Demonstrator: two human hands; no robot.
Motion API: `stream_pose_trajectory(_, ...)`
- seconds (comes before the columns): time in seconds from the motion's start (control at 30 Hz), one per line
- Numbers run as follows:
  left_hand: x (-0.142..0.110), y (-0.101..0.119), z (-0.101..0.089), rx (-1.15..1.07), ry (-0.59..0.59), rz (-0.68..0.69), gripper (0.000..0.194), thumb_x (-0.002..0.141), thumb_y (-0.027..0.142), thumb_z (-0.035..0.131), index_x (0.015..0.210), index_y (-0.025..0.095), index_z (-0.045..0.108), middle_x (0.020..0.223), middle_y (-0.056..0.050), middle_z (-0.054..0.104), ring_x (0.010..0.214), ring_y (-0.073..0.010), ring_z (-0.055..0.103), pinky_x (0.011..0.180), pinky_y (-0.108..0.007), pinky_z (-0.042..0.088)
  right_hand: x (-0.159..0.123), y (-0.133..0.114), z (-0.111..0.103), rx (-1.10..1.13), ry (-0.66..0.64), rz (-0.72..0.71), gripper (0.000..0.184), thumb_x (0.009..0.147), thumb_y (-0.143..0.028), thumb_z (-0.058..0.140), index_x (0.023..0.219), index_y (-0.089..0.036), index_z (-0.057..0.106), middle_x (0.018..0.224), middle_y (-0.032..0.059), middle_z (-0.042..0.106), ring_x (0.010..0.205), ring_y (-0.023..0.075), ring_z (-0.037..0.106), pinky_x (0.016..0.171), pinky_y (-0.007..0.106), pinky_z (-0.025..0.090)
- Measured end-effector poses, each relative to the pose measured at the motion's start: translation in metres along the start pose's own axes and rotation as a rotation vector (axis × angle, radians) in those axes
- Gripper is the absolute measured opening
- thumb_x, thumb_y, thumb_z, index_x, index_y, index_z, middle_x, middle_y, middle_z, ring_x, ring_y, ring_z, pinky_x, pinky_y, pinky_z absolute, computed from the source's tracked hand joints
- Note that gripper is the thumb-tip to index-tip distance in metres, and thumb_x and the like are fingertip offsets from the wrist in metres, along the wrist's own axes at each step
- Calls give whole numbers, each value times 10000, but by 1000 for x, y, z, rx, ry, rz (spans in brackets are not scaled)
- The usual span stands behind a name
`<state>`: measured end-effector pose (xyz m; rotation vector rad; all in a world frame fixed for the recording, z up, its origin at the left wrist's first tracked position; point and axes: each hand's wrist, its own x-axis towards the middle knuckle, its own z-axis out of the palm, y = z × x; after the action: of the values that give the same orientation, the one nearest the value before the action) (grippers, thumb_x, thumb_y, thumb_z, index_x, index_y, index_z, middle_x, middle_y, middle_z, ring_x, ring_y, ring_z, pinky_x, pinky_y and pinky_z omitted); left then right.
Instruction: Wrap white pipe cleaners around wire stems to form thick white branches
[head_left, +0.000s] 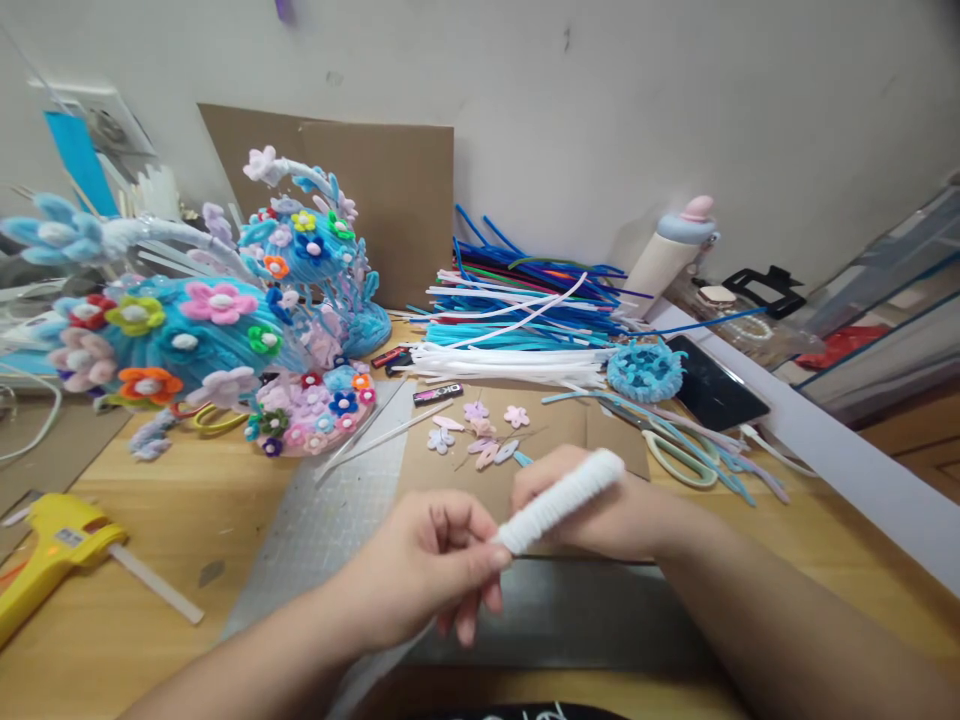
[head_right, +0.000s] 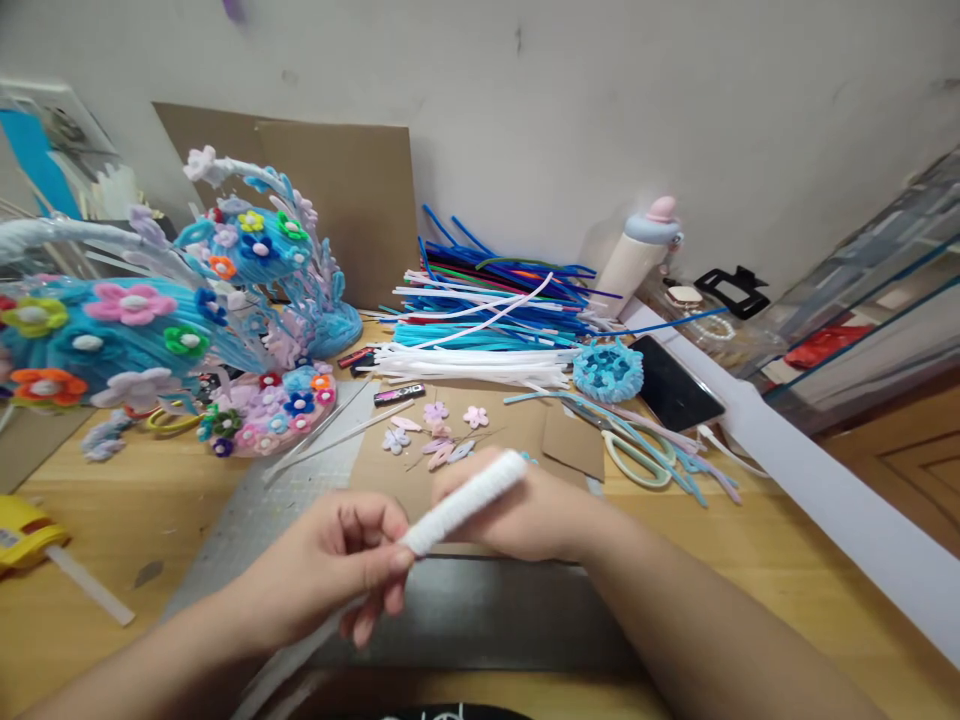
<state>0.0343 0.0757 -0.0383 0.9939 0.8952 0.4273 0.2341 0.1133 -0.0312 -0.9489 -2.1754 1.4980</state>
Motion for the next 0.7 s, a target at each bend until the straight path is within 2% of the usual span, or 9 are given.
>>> stream_pose_trajectory(0.1,3,5,-4,68,205,130,281,714,411,650,736,152,543,534,24,607,347,-54,482,325,-141,309,0,-2,10,-133,123,8,134,848,-182,535,746,-158,619,668,-23,591,609,96,511,554,191,382)
stream_pose_trajectory(0.2,7,5,-7,174,343,192,239,750,384,602,740,150,554,567,13,611,366,-63,482,346,-161,327,-4,-8,20,-490,184,-86,184,873,-145,464,763,-174,609,665,-20,581,599,107,492,556,224,334)
stream_pose_trajectory(0.3,9,1,-8,338,429,259,217,789,356,561,728,149,575,589,1,607,416,-81,507,409,-191,372,-10,-14,26,-811,256,-194,189,867,-141,435,761,-169,589,656,2,572,592,131,490,539,265,280)
stream_pose_trajectory(0.43,11,-4,-8,477,432,288,216,818,337,530,734,151,601,611,-4,602,460,-96,525,457,-210,394,-16,-20,27,-945,274,-295,196,850,-107,404,777,-171,574,661,14,578,592,143,490,535,283,260)
stream_pose_trajectory(0.57,11,-4,-6,385,407,263,214,808,349,537,745,150,580,622,4,591,438,-88,505,440,-210,384,-18,-23,24,-957,249,-311,203,820,-83,395,743,-176,558,631,9,563,559,143,457,527,289,250)
stream_pose_trajectory(0.7,12,-1,-5,241,352,210,230,792,386,545,730,165,521,521,57,503,368,-64,387,389,-190,297,-20,-24,22,-993,237,-299,215,815,-87,396,684,-181,538,601,11,550,539,144,439,515,298,233)
